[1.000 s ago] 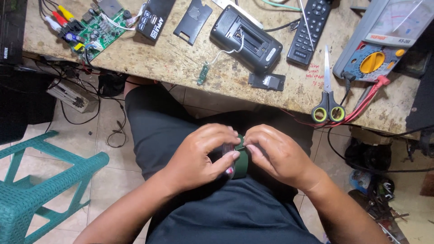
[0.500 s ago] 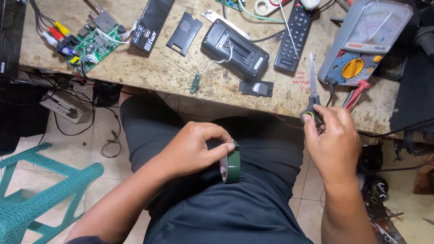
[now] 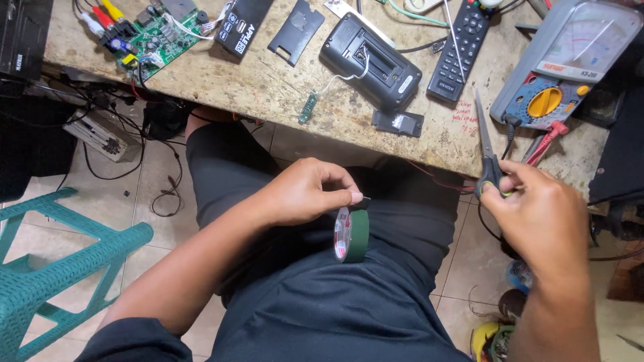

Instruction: Preparing electrical connections by taping wires to a circuit board and assembling it into a housing.

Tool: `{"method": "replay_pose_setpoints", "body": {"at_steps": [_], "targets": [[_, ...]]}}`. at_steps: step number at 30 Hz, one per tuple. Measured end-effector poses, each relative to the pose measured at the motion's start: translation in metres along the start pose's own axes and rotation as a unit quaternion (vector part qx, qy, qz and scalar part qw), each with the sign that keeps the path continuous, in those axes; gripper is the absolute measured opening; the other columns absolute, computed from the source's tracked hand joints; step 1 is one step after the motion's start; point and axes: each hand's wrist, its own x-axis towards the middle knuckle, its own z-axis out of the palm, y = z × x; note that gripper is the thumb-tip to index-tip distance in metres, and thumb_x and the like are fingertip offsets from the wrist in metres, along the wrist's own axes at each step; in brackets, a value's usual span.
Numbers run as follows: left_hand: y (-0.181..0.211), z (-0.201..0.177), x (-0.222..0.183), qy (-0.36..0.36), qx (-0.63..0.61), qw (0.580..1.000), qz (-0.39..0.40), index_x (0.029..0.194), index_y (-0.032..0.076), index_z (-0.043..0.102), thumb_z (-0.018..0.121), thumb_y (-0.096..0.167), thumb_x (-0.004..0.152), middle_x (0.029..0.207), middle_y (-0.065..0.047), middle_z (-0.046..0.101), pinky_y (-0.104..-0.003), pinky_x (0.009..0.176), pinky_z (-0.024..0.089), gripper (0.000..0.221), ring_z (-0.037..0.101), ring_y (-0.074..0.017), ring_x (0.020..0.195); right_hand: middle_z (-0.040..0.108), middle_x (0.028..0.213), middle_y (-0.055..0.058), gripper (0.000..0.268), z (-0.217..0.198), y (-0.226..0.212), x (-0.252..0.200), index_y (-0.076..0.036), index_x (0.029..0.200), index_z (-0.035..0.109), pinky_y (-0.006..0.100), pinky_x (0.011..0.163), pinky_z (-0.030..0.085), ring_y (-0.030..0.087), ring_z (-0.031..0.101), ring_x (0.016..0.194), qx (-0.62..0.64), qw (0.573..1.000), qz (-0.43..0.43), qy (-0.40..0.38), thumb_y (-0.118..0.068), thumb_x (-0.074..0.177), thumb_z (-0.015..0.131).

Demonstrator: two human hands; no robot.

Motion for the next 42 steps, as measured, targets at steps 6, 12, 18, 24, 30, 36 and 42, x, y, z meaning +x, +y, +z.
{"method": "replay_pose_setpoints", "body": {"at_steps": [6, 12, 18, 24, 30, 36, 42], "targets": [[-0.003, -0.001, 0.003, -0.009, 0.006, 1.000, 0.013, 0.090, 0.020, 0.081, 0.073, 0.035, 0.088, 0.086, 0.009, 0.081, -0.021, 0.077, 0.051, 0.017, 0.071, -0.0017, 0.080, 0.072, 0.087, 0.007, 0.046, -0.012, 0.042, -0.021, -0.006, 0.123, 0.074, 0.028, 0.073, 0.053, 0.015, 0.064, 0.073, 0.308, 0.932, -0.007, -0.189, 0.004, 0.078, 0.079], [0.004, 0.000, 0.001, -0.010, -0.005, 0.999, 0.034, 0.090, 0.018, 0.080, 0.072, 0.032, 0.090, 0.087, 0.009, 0.079, -0.022, 0.078, 0.049, 0.017, 0.067, -0.0019, 0.081, 0.090, 0.096, -0.017, 0.050, -0.012, 0.004, 0.000, -0.035, 0.107, 0.089, 0.024, 0.072, 0.059, 0.007, 0.071, 0.072, 0.117, 0.916, -0.101, -0.370, -0.023, 0.058, 0.095], [0.004, 0.003, 0.001, -0.010, -0.024, 0.998, 0.055, 0.090, 0.015, 0.079, 0.072, 0.030, 0.091, 0.087, 0.007, 0.079, -0.022, 0.078, 0.051, 0.016, 0.068, -0.0023, 0.082, 0.085, 0.075, -0.011, 0.046, -0.009, -0.010, 0.016, -0.036, 0.108, 0.087, 0.024, 0.064, 0.056, 0.007, 0.070, 0.062, 0.102, 0.900, -0.202, -0.373, -0.033, 0.063, 0.092], [0.010, 0.001, 0.000, -0.010, -0.024, 0.999, 0.047, 0.090, 0.015, 0.079, 0.073, 0.030, 0.091, 0.086, 0.007, 0.079, -0.022, 0.080, 0.051, 0.017, 0.068, -0.0024, 0.082, 0.086, 0.079, -0.007, 0.050, -0.024, -0.030, 0.031, -0.032, 0.112, 0.089, 0.023, 0.067, 0.059, 0.007, 0.076, 0.069, 0.097, 0.883, -0.159, -0.430, -0.034, 0.063, 0.097], [0.012, 0.004, 0.001, -0.015, -0.043, 0.998, 0.031, 0.090, 0.014, 0.080, 0.073, 0.029, 0.090, 0.088, 0.006, 0.080, -0.021, 0.082, 0.051, 0.016, 0.070, -0.0024, 0.085, 0.089, 0.082, -0.008, 0.048, -0.023, -0.034, 0.035, -0.029, 0.112, 0.089, 0.022, 0.067, 0.058, 0.006, 0.076, 0.068, 0.114, 0.872, -0.147, -0.453, -0.027, 0.065, 0.094], [0.010, 0.009, 0.005, -0.023, -0.029, 0.998, 0.050, 0.090, 0.015, 0.080, 0.073, 0.031, 0.091, 0.086, 0.007, 0.080, -0.021, 0.079, 0.052, 0.017, 0.070, -0.0023, 0.081, 0.086, 0.079, -0.006, 0.046, -0.021, -0.035, 0.036, -0.028, 0.112, 0.089, 0.024, 0.064, 0.056, 0.007, 0.072, 0.066, 0.131, 0.867, -0.154, -0.455, -0.027, 0.067, 0.093], [0.011, 0.010, 0.006, -0.027, -0.042, 0.998, 0.034, 0.090, 0.015, 0.080, 0.073, 0.029, 0.091, 0.086, 0.006, 0.079, -0.021, 0.079, 0.052, 0.016, 0.069, -0.0026, 0.082, 0.086, 0.078, -0.007, 0.045, -0.014, -0.031, 0.035, -0.025, 0.111, 0.087, 0.023, 0.064, 0.057, 0.006, 0.072, 0.065, 0.152, 0.865, -0.197, -0.436, -0.025, 0.066, 0.091]]}}
